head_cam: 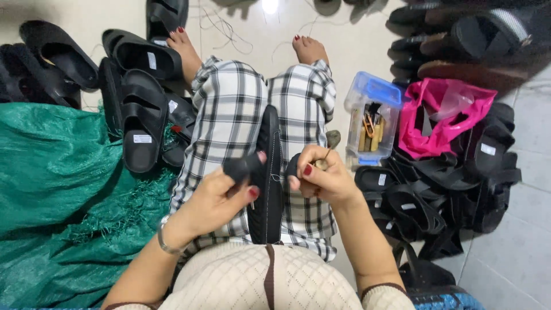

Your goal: Hand-sewing the straps and components of black sandals using a needle and thread.

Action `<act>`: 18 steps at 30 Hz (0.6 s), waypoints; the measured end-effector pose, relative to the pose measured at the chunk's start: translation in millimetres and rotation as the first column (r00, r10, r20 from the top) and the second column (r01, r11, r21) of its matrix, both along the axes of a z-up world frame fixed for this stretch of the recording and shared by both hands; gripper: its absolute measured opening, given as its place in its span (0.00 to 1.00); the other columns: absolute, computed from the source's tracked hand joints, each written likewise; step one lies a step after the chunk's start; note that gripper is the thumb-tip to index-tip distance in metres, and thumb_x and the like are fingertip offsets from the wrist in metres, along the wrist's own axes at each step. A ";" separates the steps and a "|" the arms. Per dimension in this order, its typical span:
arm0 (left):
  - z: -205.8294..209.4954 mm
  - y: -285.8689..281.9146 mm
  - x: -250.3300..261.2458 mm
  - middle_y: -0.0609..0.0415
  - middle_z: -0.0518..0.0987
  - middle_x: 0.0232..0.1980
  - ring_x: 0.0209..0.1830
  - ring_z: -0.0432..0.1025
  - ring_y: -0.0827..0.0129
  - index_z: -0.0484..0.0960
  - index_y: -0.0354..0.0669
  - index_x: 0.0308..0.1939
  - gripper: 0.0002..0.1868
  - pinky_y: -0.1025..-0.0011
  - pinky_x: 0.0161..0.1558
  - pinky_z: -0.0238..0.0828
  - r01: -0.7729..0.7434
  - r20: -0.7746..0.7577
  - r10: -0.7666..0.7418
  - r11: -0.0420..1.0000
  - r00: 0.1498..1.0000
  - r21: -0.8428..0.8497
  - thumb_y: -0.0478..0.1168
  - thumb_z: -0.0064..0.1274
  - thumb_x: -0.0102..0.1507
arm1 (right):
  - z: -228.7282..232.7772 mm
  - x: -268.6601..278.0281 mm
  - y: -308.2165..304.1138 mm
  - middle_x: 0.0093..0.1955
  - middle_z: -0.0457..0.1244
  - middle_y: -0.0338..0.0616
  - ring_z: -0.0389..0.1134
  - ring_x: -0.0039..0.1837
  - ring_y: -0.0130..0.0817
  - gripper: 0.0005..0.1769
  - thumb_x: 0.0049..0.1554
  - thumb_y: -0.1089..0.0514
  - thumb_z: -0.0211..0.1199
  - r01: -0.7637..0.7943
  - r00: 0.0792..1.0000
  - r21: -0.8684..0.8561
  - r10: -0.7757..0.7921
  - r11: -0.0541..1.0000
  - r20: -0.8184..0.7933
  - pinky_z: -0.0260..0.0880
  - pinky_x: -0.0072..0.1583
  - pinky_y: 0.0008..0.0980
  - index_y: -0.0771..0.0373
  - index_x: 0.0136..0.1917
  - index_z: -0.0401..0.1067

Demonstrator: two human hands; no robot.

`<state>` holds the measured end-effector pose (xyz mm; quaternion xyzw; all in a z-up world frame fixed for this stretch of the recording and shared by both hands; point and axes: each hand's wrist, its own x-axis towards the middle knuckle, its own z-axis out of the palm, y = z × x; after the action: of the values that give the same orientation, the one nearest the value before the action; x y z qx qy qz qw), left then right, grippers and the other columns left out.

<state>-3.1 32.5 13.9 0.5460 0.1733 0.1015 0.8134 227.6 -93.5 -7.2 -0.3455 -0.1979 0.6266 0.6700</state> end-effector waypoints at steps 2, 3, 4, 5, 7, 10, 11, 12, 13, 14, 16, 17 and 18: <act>5.4 2.6 6.9 0.54 0.65 0.22 0.24 0.69 0.58 0.74 0.45 0.17 0.28 0.66 0.30 0.66 0.084 -0.196 0.305 0.343 0.932 0.935 0.57 0.53 0.66 | -10.4 -3.1 -0.2 0.22 0.60 0.60 0.52 0.18 0.27 0.08 0.59 0.68 0.58 0.016 0.993 -0.074 -0.007 0.997 0.120 0.55 0.22 0.25 0.74 0.38 0.66; -1.8 -2.6 1.6 0.54 0.65 0.22 0.24 0.69 0.58 0.74 0.45 0.17 0.28 0.66 0.30 0.66 0.086 -0.196 0.306 0.340 0.932 0.937 0.57 0.53 0.66 | -5.8 -3.4 5.7 0.22 0.60 0.60 0.52 0.18 0.27 0.08 0.59 0.68 0.58 0.015 0.993 -0.070 -0.007 0.997 0.118 0.55 0.22 0.25 0.74 0.38 0.66; -8.3 -9.9 -4.9 0.52 0.65 0.18 0.21 0.69 0.56 0.74 0.45 0.14 0.29 0.65 0.27 0.65 0.119 -0.217 0.248 0.358 0.944 0.926 0.56 0.53 0.66 | -0.7 -5.4 8.5 0.23 0.61 0.49 0.53 0.23 0.25 0.08 0.59 0.65 0.62 0.085 0.899 -0.097 -0.034 0.992 0.436 0.58 0.28 0.23 0.69 0.38 0.71; -15.0 -17.1 -11.3 0.49 0.66 0.15 0.18 0.68 0.55 0.74 0.45 0.12 0.30 0.64 0.23 0.65 0.152 -0.236 0.188 0.375 0.953 0.915 0.55 0.52 0.66 | 4.1 -7.0 11.4 0.24 0.61 0.39 0.54 0.27 0.24 0.07 0.58 0.62 0.67 0.157 0.707 -0.101 -0.041 0.982 0.706 0.61 0.35 0.21 0.63 0.37 0.76; -5.0 -34.3 -31.2 0.49 0.68 0.15 0.19 0.66 0.58 0.72 0.43 0.12 0.28 0.63 0.25 0.64 0.242 -0.364 0.086 0.604 0.927 0.760 0.50 0.51 0.65 | 9.1 -19.5 8.7 0.29 0.60 0.36 0.54 0.31 0.22 0.07 0.58 0.63 0.64 0.183 0.706 -0.155 -0.020 0.971 0.708 0.59 0.38 0.20 0.64 0.38 0.73; -6.3 -38.9 -48.1 0.52 0.70 0.20 0.23 0.64 0.64 0.71 0.41 0.15 0.26 0.66 0.31 0.64 0.346 -0.546 -0.043 0.814 0.837 0.467 0.50 0.51 0.65 | -4.2 1.6 7.1 0.34 0.63 0.34 0.61 0.35 0.21 0.03 0.57 0.63 0.63 0.148 0.778 -0.201 0.011 0.968 0.628 0.60 0.37 0.18 0.61 0.41 0.71; -9.4 -41.9 -55.9 0.56 0.70 0.25 0.28 0.64 0.67 0.73 0.42 0.18 0.26 0.70 0.35 0.66 0.388 -0.637 -0.090 0.854 0.765 0.346 0.55 0.51 0.66 | -13.6 10.3 0.3 0.34 0.66 0.35 0.68 0.33 0.21 0.01 0.57 0.61 0.64 0.108 0.852 -0.232 0.031 0.967 0.523 0.63 0.33 0.16 0.58 0.44 0.74; -20.7 -18.7 -74.4 0.56 0.70 0.25 0.28 0.64 0.67 0.73 0.42 0.18 0.26 0.70 0.35 0.66 0.391 -0.643 -0.101 0.860 0.759 0.326 0.55 0.51 0.66 | 1.2 22.0 -1.8 0.34 0.66 0.35 0.68 0.33 0.21 0.01 0.57 0.61 0.64 0.105 0.856 -0.250 0.041 0.962 0.515 0.63 0.33 0.16 0.58 0.44 0.74; -33.2 4.0 -93.1 0.57 0.79 0.43 0.24 0.67 0.71 0.79 0.39 0.21 0.15 0.73 0.29 0.69 0.289 -0.622 -0.195 0.956 0.758 0.051 0.43 0.55 0.60 | 15.2 33.9 -3.4 0.42 0.60 0.41 0.65 0.35 0.27 0.14 0.58 0.62 0.65 0.228 0.512 -0.305 0.152 0.925 0.845 0.64 0.34 0.23 0.61 0.57 0.67; -47.6 27.6 -108.4 0.56 0.87 0.61 0.20 0.69 0.75 0.86 0.36 0.25 0.04 0.75 0.24 0.72 0.167 -0.575 -0.269 0.960 0.773 -0.225 0.32 0.58 0.54 | 29.8 49.9 -2.2 0.51 0.54 0.49 0.62 0.37 0.33 0.28 0.58 0.62 0.65 0.351 0.044 -0.284 0.287 0.892 0.957 0.66 0.35 0.30 0.64 0.70 0.61; -58.1 64.1 -125.2 0.49 0.84 0.45 0.23 0.71 0.62 0.84 0.33 0.32 0.16 0.66 0.28 0.71 0.127 -0.854 0.025 0.986 0.520 0.106 0.45 0.53 0.61 | 46.0 50.0 -11.0 0.56 0.62 0.47 0.63 0.39 0.35 0.25 0.55 0.68 0.63 0.175 -0.016 -0.216 0.223 0.961 0.975 0.66 0.41 0.31 0.64 0.65 0.67; -63.2 84.7 -133.3 0.41 0.81 0.30 0.27 0.73 0.50 0.83 0.29 0.39 0.30 0.58 0.33 0.69 0.205 -0.899 0.388 0.881 0.204 0.427 0.59 0.48 0.69 | 53.7 51.5 -12.0 0.62 0.69 0.45 0.64 0.40 0.37 0.24 0.51 0.74 0.61 -0.008 -0.060 -0.137 0.136 0.991 0.989 0.66 0.46 0.32 0.64 0.61 0.72; -50.3 87.6 -118.7 0.41 0.81 0.30 0.27 0.73 0.50 0.83 0.29 0.39 0.30 0.58 0.33 0.69 0.203 -0.900 0.385 0.883 0.206 0.424 0.59 0.48 0.69 | 56.8 45.4 -10.8 0.62 0.69 0.45 0.64 0.40 0.37 0.24 0.51 0.74 0.61 -0.009 -0.063 -0.141 0.140 0.990 0.988 0.66 0.46 0.32 0.64 0.61 0.72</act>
<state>-121.8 120.1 -36.4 0.6478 0.6481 -0.1766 0.3593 273.0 -104.3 49.7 -0.7107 -0.6131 0.2221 0.2640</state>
